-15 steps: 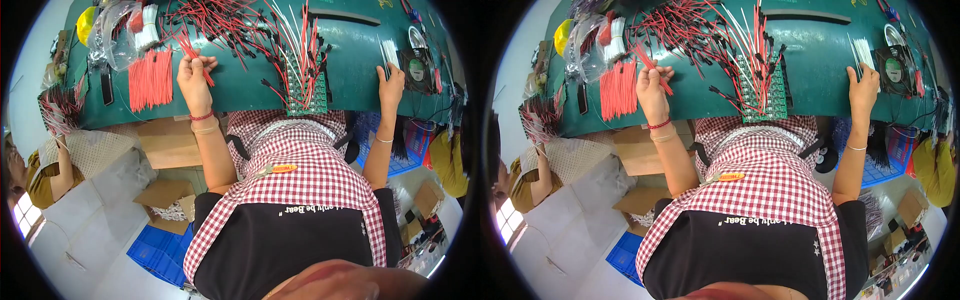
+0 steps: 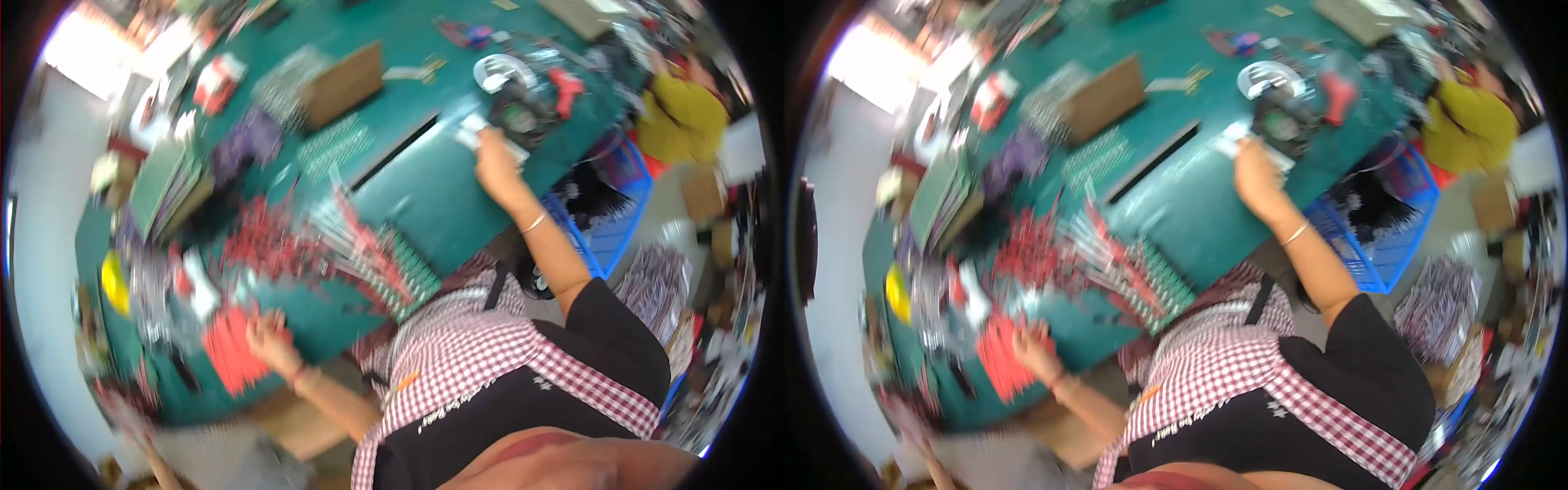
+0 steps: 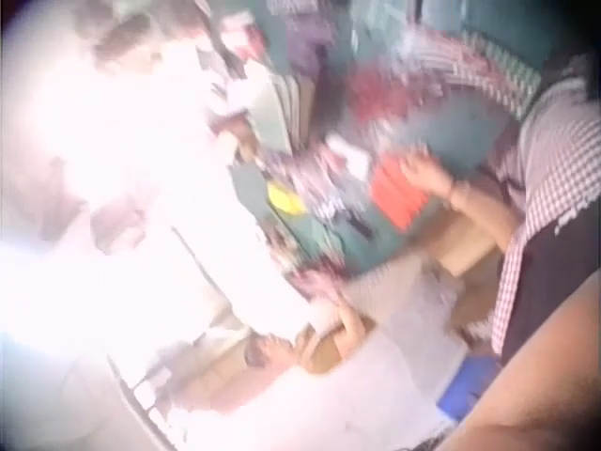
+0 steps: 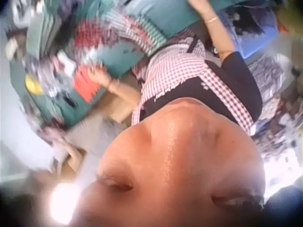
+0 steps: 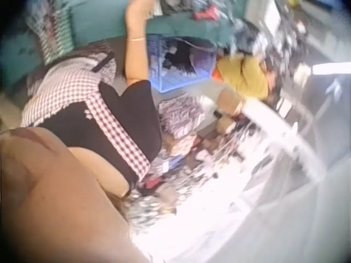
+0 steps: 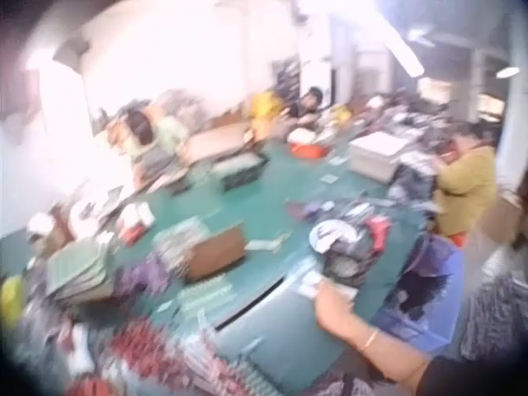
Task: The person inserts wires into a circuit board, places a cardboard backing behind the board, and solders the wire connections using a soldering iron.
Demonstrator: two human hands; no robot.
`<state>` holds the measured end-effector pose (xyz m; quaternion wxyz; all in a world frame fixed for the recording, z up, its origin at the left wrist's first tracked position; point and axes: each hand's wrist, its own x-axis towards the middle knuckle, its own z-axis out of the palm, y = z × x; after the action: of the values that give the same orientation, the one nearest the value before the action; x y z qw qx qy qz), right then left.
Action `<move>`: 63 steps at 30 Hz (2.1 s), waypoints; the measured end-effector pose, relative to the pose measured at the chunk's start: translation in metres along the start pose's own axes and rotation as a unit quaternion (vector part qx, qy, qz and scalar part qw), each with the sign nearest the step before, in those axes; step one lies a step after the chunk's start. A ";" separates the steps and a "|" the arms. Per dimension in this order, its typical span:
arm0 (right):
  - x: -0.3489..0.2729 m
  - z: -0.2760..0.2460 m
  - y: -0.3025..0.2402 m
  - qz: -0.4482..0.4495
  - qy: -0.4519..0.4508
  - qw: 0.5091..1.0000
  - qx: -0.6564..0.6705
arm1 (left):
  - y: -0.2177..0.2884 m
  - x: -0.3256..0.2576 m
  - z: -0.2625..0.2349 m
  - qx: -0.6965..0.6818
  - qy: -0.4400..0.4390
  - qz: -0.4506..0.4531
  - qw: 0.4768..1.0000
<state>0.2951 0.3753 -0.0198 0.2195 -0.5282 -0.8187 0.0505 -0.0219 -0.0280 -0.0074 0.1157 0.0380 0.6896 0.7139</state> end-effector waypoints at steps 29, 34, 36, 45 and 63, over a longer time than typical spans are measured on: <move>0.036 -0.117 -0.005 -0.125 -0.033 0.981 0.144 | 0.094 -0.005 -0.056 0.365 0.035 0.141 0.920; 0.029 -0.122 -0.020 -0.006 -0.095 0.862 0.498 | 0.088 -0.050 -0.013 0.104 -0.043 0.150 0.982; 0.016 -0.112 -0.018 0.033 -0.093 0.870 0.483 | 0.065 -0.050 0.023 0.132 -0.037 0.148 0.979; -0.023 -0.054 -0.020 0.034 -0.022 0.888 0.458 | 0.004 -0.060 0.039 -0.044 -0.041 0.136 0.989; -0.020 -0.081 -0.025 0.044 -0.151 0.838 0.523 | 0.128 -0.136 0.193 0.061 -0.308 0.137 0.939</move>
<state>0.3141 0.3345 0.0548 0.3340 -0.3556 -0.6695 0.5602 0.1373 0.1276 0.1425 0.2208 0.3574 0.6505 0.6327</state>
